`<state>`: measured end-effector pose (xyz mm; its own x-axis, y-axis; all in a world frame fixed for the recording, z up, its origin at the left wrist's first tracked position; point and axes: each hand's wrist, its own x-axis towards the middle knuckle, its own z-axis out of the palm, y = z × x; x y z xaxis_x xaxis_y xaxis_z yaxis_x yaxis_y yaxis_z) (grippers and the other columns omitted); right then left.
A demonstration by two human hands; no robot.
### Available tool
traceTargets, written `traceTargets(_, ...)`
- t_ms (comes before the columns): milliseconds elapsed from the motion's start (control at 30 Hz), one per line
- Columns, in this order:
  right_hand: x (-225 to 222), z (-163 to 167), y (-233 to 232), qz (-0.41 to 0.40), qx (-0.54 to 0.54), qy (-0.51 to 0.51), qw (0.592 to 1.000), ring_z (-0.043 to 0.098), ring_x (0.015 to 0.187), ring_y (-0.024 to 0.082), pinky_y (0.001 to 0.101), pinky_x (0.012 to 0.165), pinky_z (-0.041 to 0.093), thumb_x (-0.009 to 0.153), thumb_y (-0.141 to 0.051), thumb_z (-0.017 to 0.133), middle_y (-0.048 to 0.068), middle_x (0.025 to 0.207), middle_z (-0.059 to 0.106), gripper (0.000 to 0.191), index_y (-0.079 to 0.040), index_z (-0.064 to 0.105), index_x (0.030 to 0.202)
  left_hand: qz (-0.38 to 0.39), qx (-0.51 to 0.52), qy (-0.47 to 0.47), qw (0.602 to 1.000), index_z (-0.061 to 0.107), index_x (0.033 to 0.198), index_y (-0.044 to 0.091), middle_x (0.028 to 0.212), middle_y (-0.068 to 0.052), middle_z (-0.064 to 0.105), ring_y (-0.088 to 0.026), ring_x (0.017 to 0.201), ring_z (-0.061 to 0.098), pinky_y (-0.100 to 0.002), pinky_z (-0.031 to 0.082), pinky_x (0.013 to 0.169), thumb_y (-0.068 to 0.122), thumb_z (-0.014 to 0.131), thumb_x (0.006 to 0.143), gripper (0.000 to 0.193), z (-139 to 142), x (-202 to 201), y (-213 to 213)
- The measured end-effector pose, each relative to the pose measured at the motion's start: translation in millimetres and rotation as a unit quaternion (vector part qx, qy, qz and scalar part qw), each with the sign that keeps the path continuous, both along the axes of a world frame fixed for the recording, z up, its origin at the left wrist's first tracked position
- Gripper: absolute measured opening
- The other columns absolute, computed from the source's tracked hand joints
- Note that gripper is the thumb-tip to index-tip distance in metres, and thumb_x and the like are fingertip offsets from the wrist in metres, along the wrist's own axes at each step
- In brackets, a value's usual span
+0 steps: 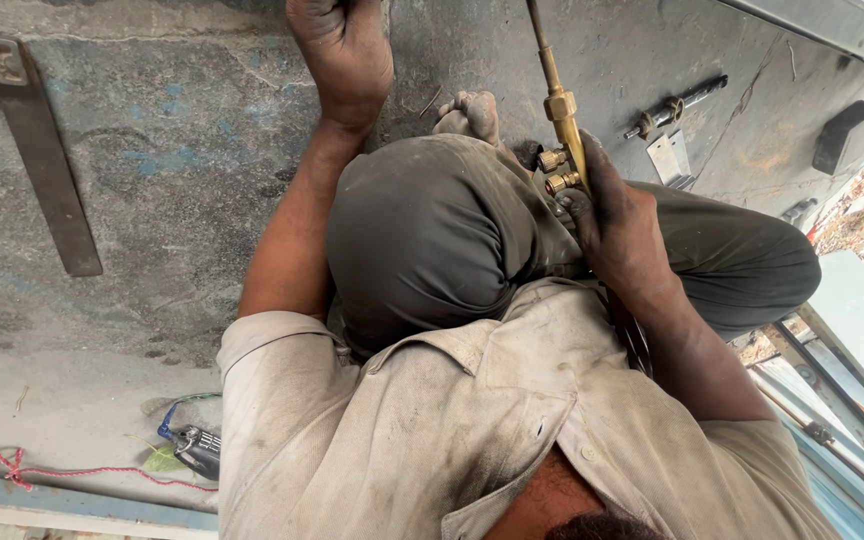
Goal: The person sits on the floor and uses a welding torch to join metal frame components. They align the pieces, apply the flame to the joints, and add filler rod to fuse the metal, repeating the process on multiple sections of the frame.
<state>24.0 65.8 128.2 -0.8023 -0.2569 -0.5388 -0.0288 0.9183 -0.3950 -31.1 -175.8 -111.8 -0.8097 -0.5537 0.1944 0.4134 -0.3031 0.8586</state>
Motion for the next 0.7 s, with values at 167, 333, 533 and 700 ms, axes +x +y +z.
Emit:
traceTargets(167,1.3,-4.5,1.1,0.027,0.010,0.012,1.000,0.075,0.088,0.035,0.0452,0.075,0.058,0.106,-0.009,0.065,0.024,0.105,0.073,0.064,-0.008,0.036,0.163,-0.018,0.015,-0.015,1.000,0.052,0.079,0.005,0.064,0.001,0.040,-0.009,0.056,0.032,-0.026,0.026,0.048,-0.004,0.059,0.108,0.031,-9.5,2.7,6.9)
traceTargets(333,2.7,-9.4,3.1,0.030,0.017,0.027,0.999,0.075,0.086,0.036,0.0463,0.074,0.058,0.106,-0.010,0.066,0.025,0.105,0.073,0.065,-0.008,0.034,0.163,-0.008,0.002,-0.016,1.000,0.050,0.078,0.006,0.064,0.001,0.039,-0.008,0.055,0.032,-0.028,0.027,0.051,-0.004,0.060,0.107,0.032,-10.3,4.0,5.4)
traceTargets(533,0.3,-14.9,5.5,0.020,0.021,0.020,0.999,0.075,0.087,0.037,0.0467,0.075,0.058,0.106,-0.009,0.065,0.025,0.103,0.072,0.064,-0.010,0.035,0.163,-0.009,0.004,-0.014,1.000,0.051,0.080,0.006,0.065,0.001,0.040,-0.008,0.056,0.032,-0.025,0.026,0.048,-0.003,0.060,0.108,0.030,-9.1,2.5,6.0)
traceTargets(700,1.3,-16.3,9.7,0.027,0.007,0.028,0.999,0.076,0.089,0.035,0.0460,0.075,0.060,0.106,-0.009,0.064,0.026,0.109,0.073,0.065,-0.011,0.034,0.164,-0.009,-0.013,-0.013,1.000,0.051,0.082,0.006,0.066,0.000,0.040,-0.009,0.057,0.032,-0.026,0.028,0.049,-0.003,0.060,0.108,0.029,-7.7,4.3,6.4)
